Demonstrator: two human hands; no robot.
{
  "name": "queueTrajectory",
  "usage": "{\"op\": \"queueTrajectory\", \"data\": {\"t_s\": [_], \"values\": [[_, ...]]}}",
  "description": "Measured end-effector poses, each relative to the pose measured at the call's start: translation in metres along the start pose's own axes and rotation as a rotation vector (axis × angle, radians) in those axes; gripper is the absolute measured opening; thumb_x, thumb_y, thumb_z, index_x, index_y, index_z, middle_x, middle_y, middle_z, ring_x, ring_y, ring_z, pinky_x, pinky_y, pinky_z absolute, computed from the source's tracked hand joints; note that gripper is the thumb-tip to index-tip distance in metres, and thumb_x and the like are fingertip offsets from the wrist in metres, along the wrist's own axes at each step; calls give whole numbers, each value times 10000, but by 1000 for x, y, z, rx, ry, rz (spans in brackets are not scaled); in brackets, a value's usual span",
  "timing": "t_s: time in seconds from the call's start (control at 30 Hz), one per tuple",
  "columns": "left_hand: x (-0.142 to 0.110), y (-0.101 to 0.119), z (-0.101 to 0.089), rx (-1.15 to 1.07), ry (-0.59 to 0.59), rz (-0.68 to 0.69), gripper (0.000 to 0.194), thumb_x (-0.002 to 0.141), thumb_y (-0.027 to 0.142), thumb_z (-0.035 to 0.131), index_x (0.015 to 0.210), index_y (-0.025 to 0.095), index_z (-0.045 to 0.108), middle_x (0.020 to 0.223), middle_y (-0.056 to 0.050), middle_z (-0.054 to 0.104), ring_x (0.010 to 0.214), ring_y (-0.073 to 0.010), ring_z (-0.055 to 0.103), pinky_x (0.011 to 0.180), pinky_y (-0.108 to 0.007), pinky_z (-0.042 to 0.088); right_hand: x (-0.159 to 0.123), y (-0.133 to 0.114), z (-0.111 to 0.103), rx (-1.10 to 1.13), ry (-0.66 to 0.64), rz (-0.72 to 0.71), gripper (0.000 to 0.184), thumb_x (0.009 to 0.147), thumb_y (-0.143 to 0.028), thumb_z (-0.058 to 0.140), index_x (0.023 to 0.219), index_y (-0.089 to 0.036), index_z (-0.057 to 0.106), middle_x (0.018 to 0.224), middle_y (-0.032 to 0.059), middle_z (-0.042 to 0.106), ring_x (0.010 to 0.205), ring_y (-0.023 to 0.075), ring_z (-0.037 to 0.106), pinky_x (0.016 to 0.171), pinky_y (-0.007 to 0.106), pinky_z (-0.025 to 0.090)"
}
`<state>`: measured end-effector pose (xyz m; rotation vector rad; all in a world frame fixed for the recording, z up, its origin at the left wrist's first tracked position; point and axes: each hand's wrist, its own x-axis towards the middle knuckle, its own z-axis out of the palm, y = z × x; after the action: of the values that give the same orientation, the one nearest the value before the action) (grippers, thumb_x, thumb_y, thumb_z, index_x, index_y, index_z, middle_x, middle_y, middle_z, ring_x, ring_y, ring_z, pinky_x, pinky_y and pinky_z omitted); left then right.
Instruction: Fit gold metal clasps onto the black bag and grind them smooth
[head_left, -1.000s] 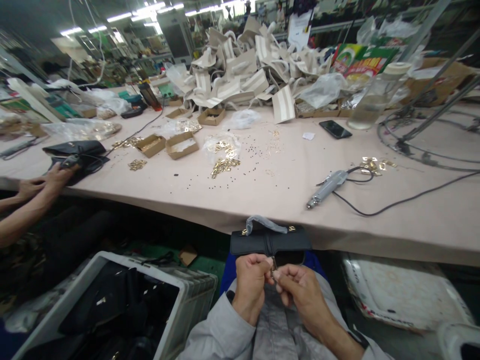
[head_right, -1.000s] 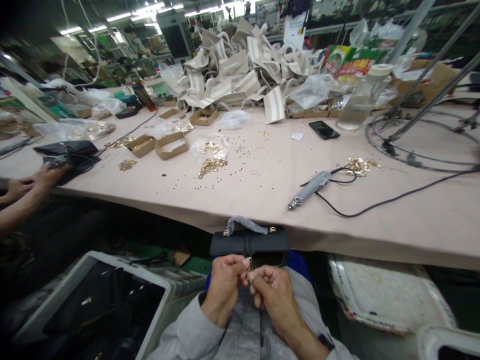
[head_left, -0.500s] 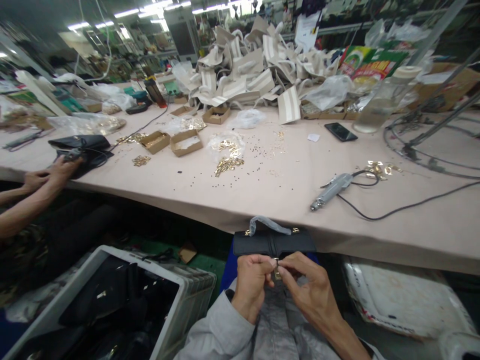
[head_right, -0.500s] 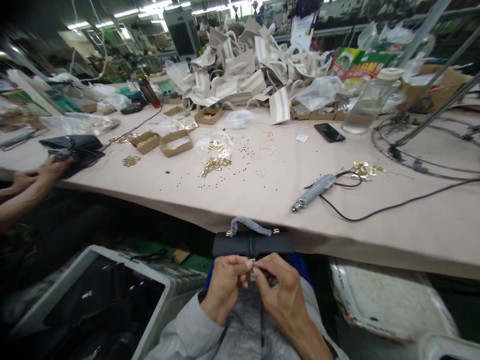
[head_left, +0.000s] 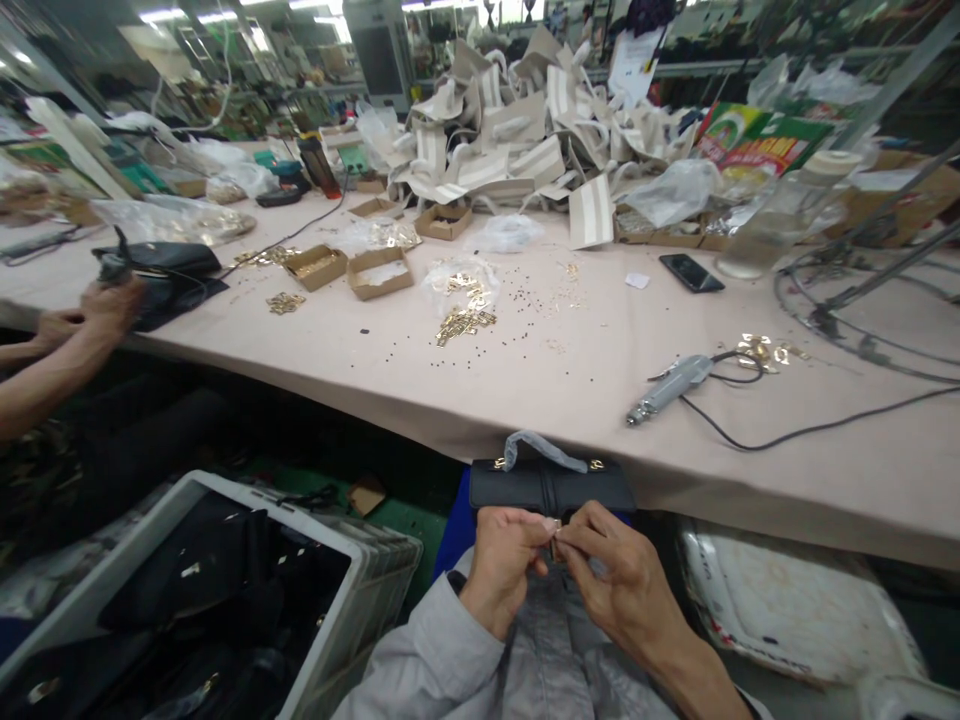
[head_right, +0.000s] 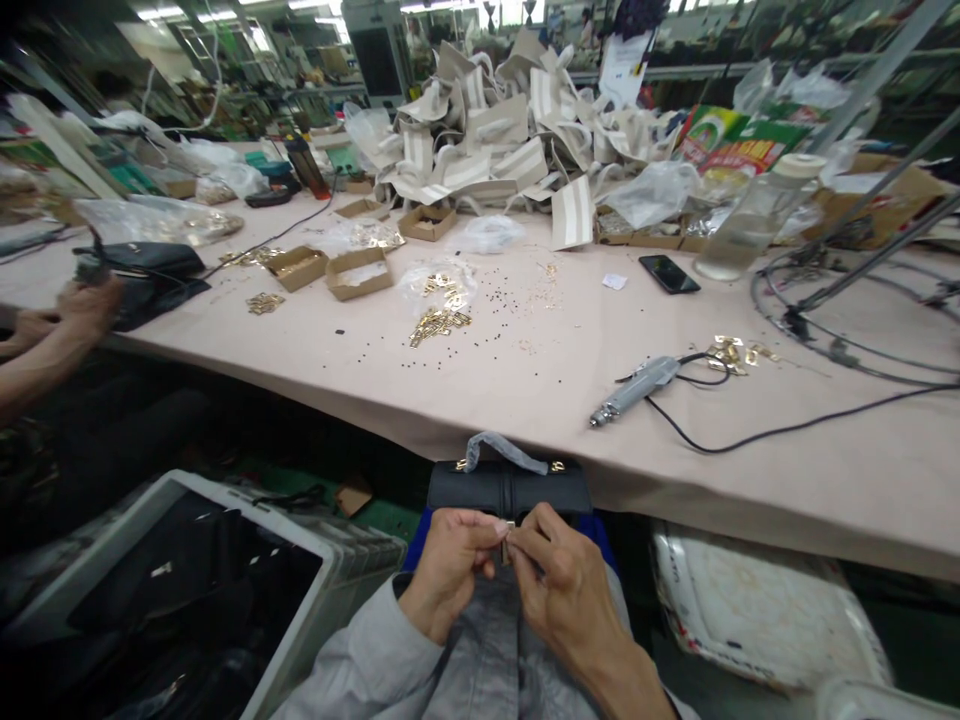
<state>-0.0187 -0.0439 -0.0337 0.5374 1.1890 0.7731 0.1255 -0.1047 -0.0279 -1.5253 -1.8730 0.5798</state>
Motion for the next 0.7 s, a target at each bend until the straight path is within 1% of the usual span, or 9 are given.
{"op": "queueTrajectory", "data": {"t_s": [0.1, 0.2, 0.27, 0.33, 0.43, 0.57, 0.7], "values": [[1, -2, -2, -5, 4, 5, 235, 464, 282, 857, 484, 110, 698, 434, -21, 555, 375, -77, 412, 344, -213, 337, 1, 1, 0, 64, -27, 17, 210, 1032, -182, 524, 970, -214, 722, 863, 52, 602, 751, 182, 589, 681, 302, 442], [1, -1, -3, -29, 1, 6, 256, 461, 294, 873, 487, 113, 695, 430, -14, 544, 373, -77, 408, 347, -217, 341, 0, -2, 0, 167, 7, 75, 161, 1023, -200, 559, 944, -220, 698, 873, 60, 635, 791, 202, 621, 710, 314, 478], [0, 2, -4, -36, -11, 4, 258, 466, 299, 866, 476, 116, 684, 418, -5, 523, 367, -72, 395, 349, -217, 335, -1, -5, -1, 221, 30, 84, 130, 1022, -201, 575, 971, -223, 693, 894, 64, 646, 813, 208, 633, 727, 319, 498], [0, 5, -4, -28, -25, 0, 240, 475, 297, 834, 463, 118, 675, 416, -5, 517, 361, -68, 387, 347, -217, 321, -3, -7, -3, 236, 18, 32, 121, 1014, -184, 588, 1072, -225, 686, 942, 69, 639, 841, 213, 631, 740, 325, 512], [1, 8, -3, -2, -30, -2, 204, 472, 287, 771, 443, 120, 658, 422, -15, 523, 355, -68, 386, 341, -217, 295, -6, -3, -3, 183, -1, -105, 235, 997, -126, 583, 1200, -221, 653, 1035, 92, 604, 909, 226, 614, 766, 346, 524], [0, 13, 0, 28, -20, 0, 175, 455, 277, 707, 407, 144, 604, 413, 0, 482, 350, -66, 369, 332, -216, 251, -8, 7, 4, 73, 55, -246, 365, 997, -25, 557, 1296, -219, 637, 1064, 109, 577, 932, 221, 594, 759, 340, 531], [-2, 19, 2, 49, 8, -5, 175, 450, 290, 679, 398, 152, 584, 413, -2, 473, 354, -62, 341, 340, -222, 242, -8, 13, 11, 41, 106, -311, 462, 983, 31, 564, 1377, -208, 604, 1079, 127, 593, 958, 224, 599, 766, 337, 549]]}}
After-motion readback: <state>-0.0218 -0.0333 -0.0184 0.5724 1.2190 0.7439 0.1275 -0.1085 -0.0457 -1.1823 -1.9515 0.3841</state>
